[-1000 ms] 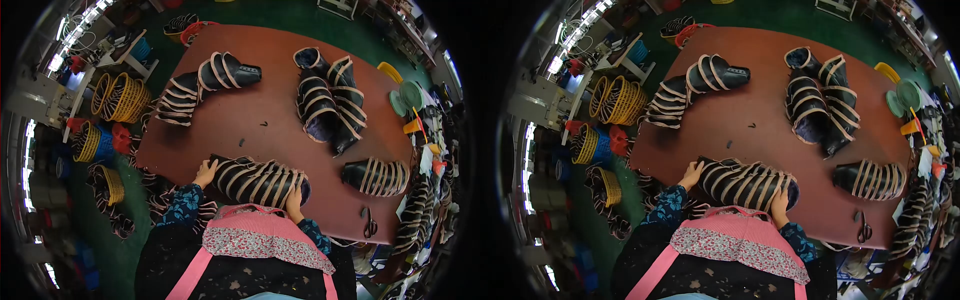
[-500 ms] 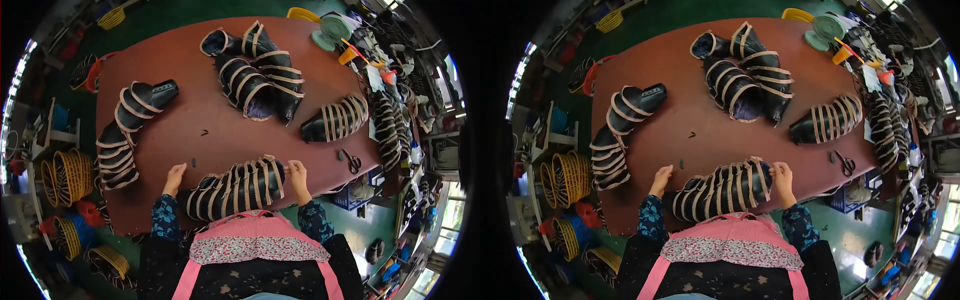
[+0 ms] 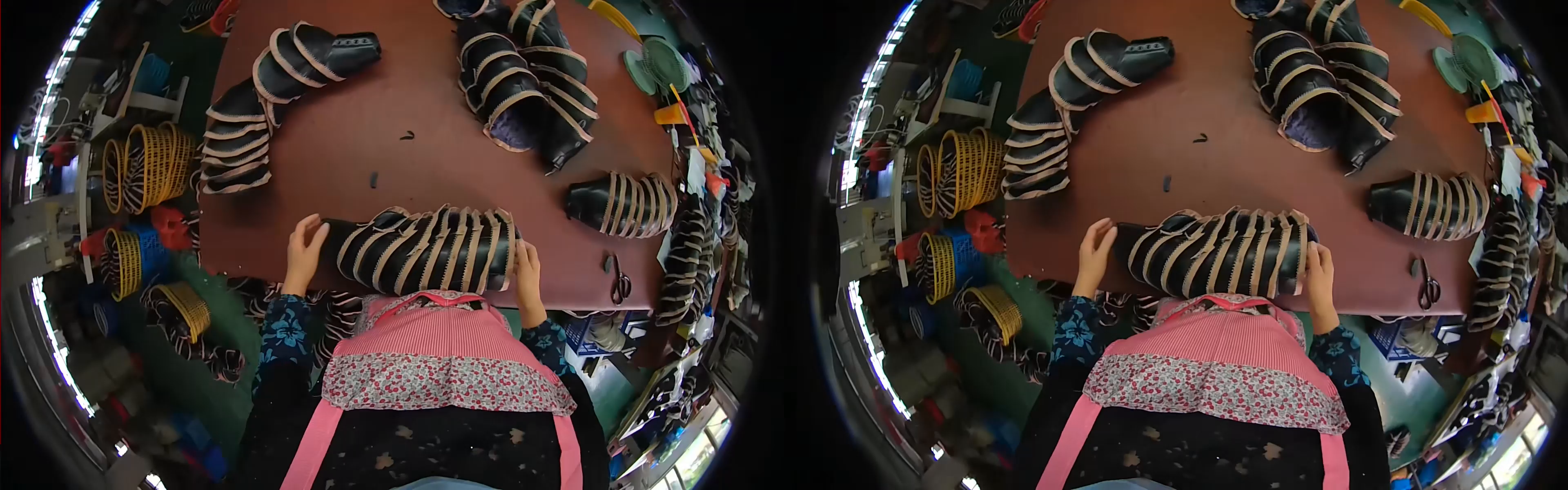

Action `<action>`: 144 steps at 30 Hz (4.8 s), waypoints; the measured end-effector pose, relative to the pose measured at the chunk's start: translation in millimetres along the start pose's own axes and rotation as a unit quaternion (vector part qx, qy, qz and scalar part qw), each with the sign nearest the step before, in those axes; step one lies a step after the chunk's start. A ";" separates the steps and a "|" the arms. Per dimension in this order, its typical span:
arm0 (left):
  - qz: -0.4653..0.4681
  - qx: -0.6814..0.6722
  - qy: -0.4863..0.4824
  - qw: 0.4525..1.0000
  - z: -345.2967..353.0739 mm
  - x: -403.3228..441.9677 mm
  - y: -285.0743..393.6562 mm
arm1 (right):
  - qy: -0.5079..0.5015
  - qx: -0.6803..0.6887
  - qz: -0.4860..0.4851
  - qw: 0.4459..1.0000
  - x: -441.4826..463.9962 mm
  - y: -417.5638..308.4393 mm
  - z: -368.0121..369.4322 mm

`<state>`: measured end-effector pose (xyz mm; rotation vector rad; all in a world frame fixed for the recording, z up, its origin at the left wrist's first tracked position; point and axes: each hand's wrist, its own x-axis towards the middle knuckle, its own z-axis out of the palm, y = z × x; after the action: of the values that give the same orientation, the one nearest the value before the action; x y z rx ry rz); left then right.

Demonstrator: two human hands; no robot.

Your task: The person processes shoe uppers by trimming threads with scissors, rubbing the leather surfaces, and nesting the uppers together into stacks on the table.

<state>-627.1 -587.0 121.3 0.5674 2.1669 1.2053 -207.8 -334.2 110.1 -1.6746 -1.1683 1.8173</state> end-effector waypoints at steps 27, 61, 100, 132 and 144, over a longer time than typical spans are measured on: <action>0.379 0.403 -0.230 0.801 125.1 -77.3 128.6 | 0.083 0.066 -0.052 0.993 -74.4 44.8 -22.5; 0.441 0.337 -0.242 0.796 222.6 -82.1 129.8 | -0.279 -0.154 -0.246 0.915 209.8 -137.3 243.7; -0.181 -0.662 -0.377 0.622 245.9 -80.9 295.1 | -0.511 0.286 -0.024 0.810 -51.7 -186.7 -87.8; 0.424 0.123 -0.004 0.897 254.4 -195.0 356.0 | -0.327 0.143 -0.397 0.846 -89.8 -120.3 -119.1; 0.244 -0.147 -0.032 0.958 307.0 -187.9 334.0 | -0.152 -0.195 -0.658 0.711 -73.7 -111.4 -138.8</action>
<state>-255.5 -347.9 335.5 1.0303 1.7929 1.7035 -87.8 -285.6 252.8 -0.2328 -2.1588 0.8617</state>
